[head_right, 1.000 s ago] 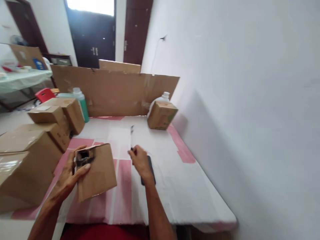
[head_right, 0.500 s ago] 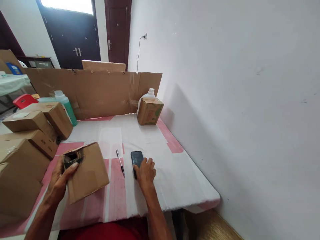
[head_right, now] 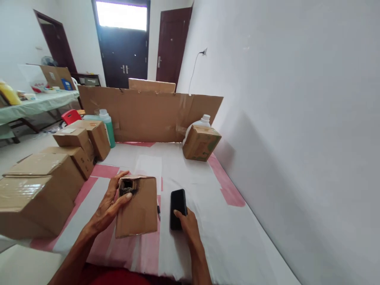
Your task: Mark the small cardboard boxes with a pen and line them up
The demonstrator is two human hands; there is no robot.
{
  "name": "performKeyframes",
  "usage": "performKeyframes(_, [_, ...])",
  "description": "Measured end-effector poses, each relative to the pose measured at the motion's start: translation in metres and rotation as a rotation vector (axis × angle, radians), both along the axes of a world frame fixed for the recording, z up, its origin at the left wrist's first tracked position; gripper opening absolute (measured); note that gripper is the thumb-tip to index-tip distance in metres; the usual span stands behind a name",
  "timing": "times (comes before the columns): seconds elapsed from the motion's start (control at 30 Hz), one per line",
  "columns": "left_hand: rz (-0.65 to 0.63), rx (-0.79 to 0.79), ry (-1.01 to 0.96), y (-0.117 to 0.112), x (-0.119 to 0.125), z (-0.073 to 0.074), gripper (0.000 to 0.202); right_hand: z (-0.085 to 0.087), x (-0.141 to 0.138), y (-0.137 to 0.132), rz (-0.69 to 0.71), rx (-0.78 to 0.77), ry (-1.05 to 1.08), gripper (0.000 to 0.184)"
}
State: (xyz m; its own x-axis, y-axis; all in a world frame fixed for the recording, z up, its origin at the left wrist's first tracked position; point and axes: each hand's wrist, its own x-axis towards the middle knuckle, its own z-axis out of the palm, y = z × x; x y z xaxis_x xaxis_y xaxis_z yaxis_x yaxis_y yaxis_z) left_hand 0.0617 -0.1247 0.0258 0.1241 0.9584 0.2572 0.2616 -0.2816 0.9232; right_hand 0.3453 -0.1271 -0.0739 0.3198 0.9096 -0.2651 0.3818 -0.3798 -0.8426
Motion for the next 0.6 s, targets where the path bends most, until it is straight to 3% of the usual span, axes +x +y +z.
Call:
performKeyframes(0.07, [0.001,-0.004,-0.015,-0.001,-0.002,-0.001,0.057,0.009,-0.003,-0.014,-0.016,0.077,0.199,0.049])
performKeyframes(0.13, [0.003,-0.001,-0.031,0.000,-0.003,-0.001,0.055,0.025,-0.003,-0.030,-0.080,0.175,0.531,0.058])
performKeyframes(0.2, [0.005,-0.002,-0.044,-0.001,-0.003,-0.002,0.055,0.049,-0.003,-0.045,-0.146,0.256,0.853,0.062])
performKeyframes(0.27, [0.001,-0.007,-0.048,-0.002,-0.003,-0.001,0.055,0.076,-0.007,-0.057,-0.134,0.295,1.031,0.055])
performKeyframes(0.4, [-0.013,0.005,-0.046,-0.006,-0.005,-0.002,0.056,0.113,-0.042,-0.067,0.129,0.230,1.263,0.067])
performKeyframes(0.5, [-0.020,0.025,-0.042,-0.008,-0.008,-0.002,0.056,0.118,-0.084,-0.065,0.344,0.105,1.396,0.066])
performKeyframes(0.6, [-0.005,0.060,-0.036,-0.010,-0.008,-0.003,0.055,0.115,-0.118,-0.065,0.460,0.003,1.479,0.065])
